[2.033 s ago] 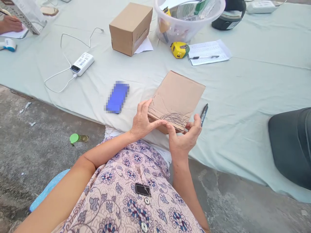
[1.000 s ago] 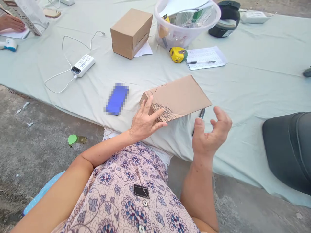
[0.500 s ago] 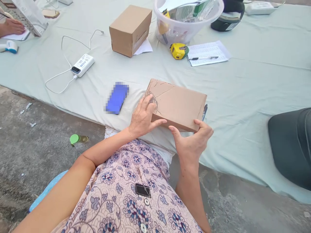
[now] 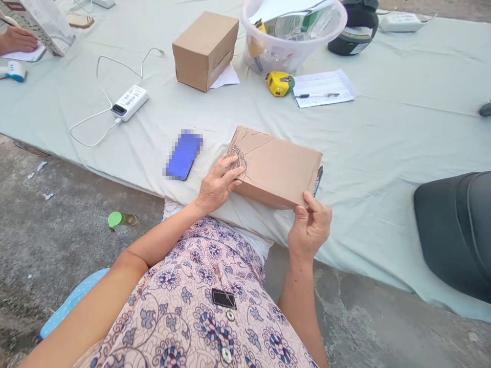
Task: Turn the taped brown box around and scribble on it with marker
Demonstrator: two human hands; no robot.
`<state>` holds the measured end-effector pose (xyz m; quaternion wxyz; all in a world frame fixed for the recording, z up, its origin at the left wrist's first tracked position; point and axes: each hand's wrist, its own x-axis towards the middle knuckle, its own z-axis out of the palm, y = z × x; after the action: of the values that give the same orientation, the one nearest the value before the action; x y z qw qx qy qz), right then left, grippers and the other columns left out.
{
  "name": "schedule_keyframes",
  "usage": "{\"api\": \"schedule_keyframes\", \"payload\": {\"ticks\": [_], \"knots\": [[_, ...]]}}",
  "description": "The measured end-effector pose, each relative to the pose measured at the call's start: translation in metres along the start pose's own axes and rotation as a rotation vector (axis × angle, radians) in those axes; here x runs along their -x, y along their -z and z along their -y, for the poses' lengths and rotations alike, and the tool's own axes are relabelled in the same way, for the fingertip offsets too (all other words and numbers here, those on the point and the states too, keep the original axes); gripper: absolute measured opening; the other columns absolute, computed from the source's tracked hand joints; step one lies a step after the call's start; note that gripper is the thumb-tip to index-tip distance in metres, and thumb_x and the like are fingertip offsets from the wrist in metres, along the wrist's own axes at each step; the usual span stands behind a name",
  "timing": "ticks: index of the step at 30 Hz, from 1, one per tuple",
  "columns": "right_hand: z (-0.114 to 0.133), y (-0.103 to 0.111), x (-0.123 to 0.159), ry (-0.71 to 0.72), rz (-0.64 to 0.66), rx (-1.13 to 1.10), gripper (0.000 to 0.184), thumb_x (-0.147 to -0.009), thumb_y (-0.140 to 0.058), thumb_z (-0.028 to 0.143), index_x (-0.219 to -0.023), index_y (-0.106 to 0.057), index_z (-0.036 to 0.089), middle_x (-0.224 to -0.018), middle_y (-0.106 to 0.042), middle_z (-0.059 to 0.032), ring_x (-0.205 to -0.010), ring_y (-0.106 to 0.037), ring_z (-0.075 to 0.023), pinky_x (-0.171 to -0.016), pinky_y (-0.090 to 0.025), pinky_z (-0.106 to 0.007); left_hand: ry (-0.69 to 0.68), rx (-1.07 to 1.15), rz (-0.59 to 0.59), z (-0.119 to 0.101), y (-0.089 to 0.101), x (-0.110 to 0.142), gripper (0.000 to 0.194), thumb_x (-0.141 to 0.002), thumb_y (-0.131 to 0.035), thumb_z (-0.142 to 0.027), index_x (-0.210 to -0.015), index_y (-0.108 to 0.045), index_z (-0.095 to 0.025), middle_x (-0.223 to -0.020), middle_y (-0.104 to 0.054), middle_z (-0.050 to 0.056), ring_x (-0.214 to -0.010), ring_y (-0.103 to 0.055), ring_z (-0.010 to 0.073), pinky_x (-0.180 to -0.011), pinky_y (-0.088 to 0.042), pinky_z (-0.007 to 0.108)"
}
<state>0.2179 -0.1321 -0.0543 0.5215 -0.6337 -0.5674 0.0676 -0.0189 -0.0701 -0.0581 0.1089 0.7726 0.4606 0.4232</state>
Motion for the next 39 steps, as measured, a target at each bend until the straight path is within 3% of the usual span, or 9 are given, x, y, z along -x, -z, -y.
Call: {"api": "schedule_keyframes", "payload": {"ticks": [5,8,13,16,19,22,28,32,39], "knots": [[-0.008,0.001,0.003,0.013,0.001,-0.008,0.046,-0.096,-0.050,0.055,-0.117,-0.070,0.019,-0.103,-0.068,-0.0104,-0.095,-0.065,-0.0239,-0.083,-0.057,-0.044,0.071,0.091,-0.049,0.000,-0.001,0.008,0.040,-0.105,-0.031,-0.035,-0.126,-0.064,-0.029,-0.150,-0.049,0.010,-0.138,-0.052,0.0212,-0.104,-0.054,0.037],[-0.004,0.005,0.008,0.035,0.023,-0.006,0.039,-0.094,-0.057,0.051,-0.115,-0.071,0.021,-0.097,-0.067,-0.0083,-0.090,-0.064,-0.0221,-0.079,-0.058,-0.040,0.149,0.095,-0.065,0.003,-0.003,0.009,0.041,-0.105,-0.032,-0.037,-0.133,-0.060,-0.030,-0.159,-0.038,0.010,-0.140,-0.050,0.0235,-0.109,-0.051,0.041],[0.026,0.001,0.036,0.142,0.230,0.026,0.039,-0.096,-0.056,0.036,-0.133,-0.061,0.023,-0.094,-0.069,-0.0070,-0.081,-0.067,-0.0199,-0.077,-0.060,-0.038,0.227,0.063,-0.040,0.004,-0.014,0.012,0.058,-0.101,-0.043,-0.033,-0.157,-0.028,-0.026,-0.169,-0.018,0.015,-0.158,-0.015,0.0327,-0.122,-0.032,0.059],[0.047,-0.012,0.048,0.195,0.372,-0.019,0.053,-0.100,-0.047,0.029,-0.152,-0.040,0.019,-0.102,-0.073,-0.0109,-0.088,-0.071,-0.0211,-0.077,-0.061,-0.037,0.177,0.129,0.075,-0.010,-0.018,0.016,0.066,-0.100,-0.038,-0.023,-0.161,-0.013,-0.024,-0.167,-0.024,0.017,-0.158,-0.019,0.0284,-0.120,-0.037,0.054],[0.060,-0.025,0.045,0.165,0.509,-0.006,0.059,-0.102,-0.041,0.028,-0.158,-0.027,0.019,-0.102,-0.076,-0.0090,-0.083,-0.072,-0.0198,-0.073,-0.061,-0.035,0.091,0.193,0.131,-0.025,-0.011,0.018,0.058,-0.100,-0.031,-0.017,-0.157,-0.028,-0.027,-0.168,-0.023,0.013,-0.155,-0.029,0.0250,-0.117,-0.043,0.047],[0.066,-0.032,0.033,0.122,0.553,0.043,0.059,-0.100,-0.040,0.030,-0.158,-0.028,0.020,-0.109,-0.077,-0.0101,-0.080,-0.073,-0.0201,-0.066,-0.060,-0.032,0.011,0.205,0.131,-0.031,-0.002,0.016,0.048,-0.101,-0.039,-0.027,-0.148,-0.046,-0.027,-0.170,-0.018,0.012,-0.154,-0.031,0.0279,-0.114,-0.047,0.045],[0.067,-0.030,0.015,0.058,0.500,0.069,0.047,-0.099,-0.049,0.040,-0.144,-0.055,0.024,-0.084,-0.079,-0.0024,-0.064,-0.070,-0.0162,-0.066,-0.058,-0.028,0.026,0.082,0.083,-0.022,0.000,0.012,0.040,-0.101,-0.046,-0.036,-0.139,-0.057,-0.029,-0.163,-0.036,0.013,-0.142,-0.050,0.0269,-0.104,-0.056,0.040],[0.053,-0.019,0.002,-0.038,0.339,0.034,0.044,-0.097,-0.052,0.053,-0.126,-0.070,0.025,-0.091,-0.079,-0.0042,-0.067,-0.071,-0.0161,-0.070,-0.058,-0.030,0.013,0.012,0.053,-0.018,-0.005,0.011,0.037,-0.102,-0.047,-0.037,-0.134,-0.063,-0.031,-0.159,-0.044,0.011,-0.135,-0.058,0.0241,-0.102,-0.058,0.037],[0.022,-0.006,-0.015,-0.229,0.085,0.010,0.070,-0.085,-0.061,0.067,-0.135,-0.063,0.018,-0.064,-0.064,0.0029,-0.057,-0.061,-0.0151,-0.063,-0.055,-0.030,0.022,0.079,0.041,-0.017,-0.010,0.013,0.036,-0.103,-0.044,-0.032,-0.133,-0.064,-0.031,-0.159,-0.044,0.009,-0.132,-0.060,0.0217,-0.101,-0.059,0.035]]}}
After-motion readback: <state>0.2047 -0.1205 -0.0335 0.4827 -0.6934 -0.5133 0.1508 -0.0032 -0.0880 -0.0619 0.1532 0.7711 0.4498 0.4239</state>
